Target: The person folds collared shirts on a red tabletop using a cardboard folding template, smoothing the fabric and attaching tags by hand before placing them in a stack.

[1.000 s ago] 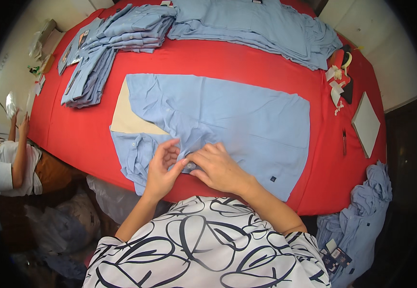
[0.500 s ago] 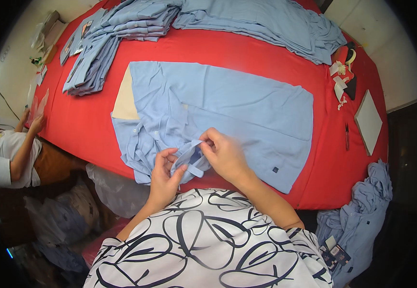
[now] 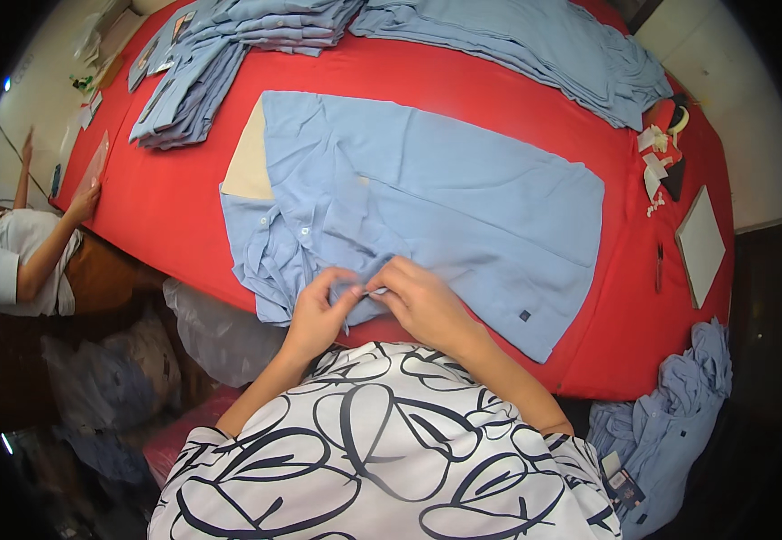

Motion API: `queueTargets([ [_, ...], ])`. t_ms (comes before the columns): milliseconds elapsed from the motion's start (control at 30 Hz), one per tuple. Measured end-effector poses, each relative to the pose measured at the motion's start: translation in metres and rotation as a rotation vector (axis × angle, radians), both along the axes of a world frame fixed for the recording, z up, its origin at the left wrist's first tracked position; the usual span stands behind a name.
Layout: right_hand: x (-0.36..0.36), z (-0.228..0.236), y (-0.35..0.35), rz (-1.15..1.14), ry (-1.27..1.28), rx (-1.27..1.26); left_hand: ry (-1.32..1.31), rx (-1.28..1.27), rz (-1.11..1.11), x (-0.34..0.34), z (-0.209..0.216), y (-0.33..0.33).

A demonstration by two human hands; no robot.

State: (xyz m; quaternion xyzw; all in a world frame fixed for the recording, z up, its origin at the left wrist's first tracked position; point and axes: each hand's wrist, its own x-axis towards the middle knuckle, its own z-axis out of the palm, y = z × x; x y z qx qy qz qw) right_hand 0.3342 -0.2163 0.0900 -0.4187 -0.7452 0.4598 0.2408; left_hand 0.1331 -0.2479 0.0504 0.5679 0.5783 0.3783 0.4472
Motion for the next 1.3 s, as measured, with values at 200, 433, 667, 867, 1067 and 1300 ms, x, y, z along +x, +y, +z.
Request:
queueTargets([
  [200,-0.005,0.011,0.021,0.077,0.116,0.360,0.286,0.161,0.269,-0.035,0.005,0.033],
  [433,-0.025,0.024,0.024,-0.107,0.352,-0.165,0.211,0.000,0.180,-0.038,0.015,0.070],
  [667,-0.038,0.023,0.067,-0.247,0.275,0.043,-0.404,0.137,0.255,-0.018,0.039,0.077],
  [867,-0.056,0.023,0.092,-0.292,0.225,0.013,-0.438,0.139,0.199,-0.009,0.046,0.090],
  [1067,-0.055,0.013,0.095,-0.298,0.250,0.041,-0.400,0.075,0.181,-0.011,0.046,0.092],
  [1300,-0.054,0.003,0.097,-0.319,0.250,-0.132,-0.320,0.003,0.175,-0.017,0.039,0.095],
])
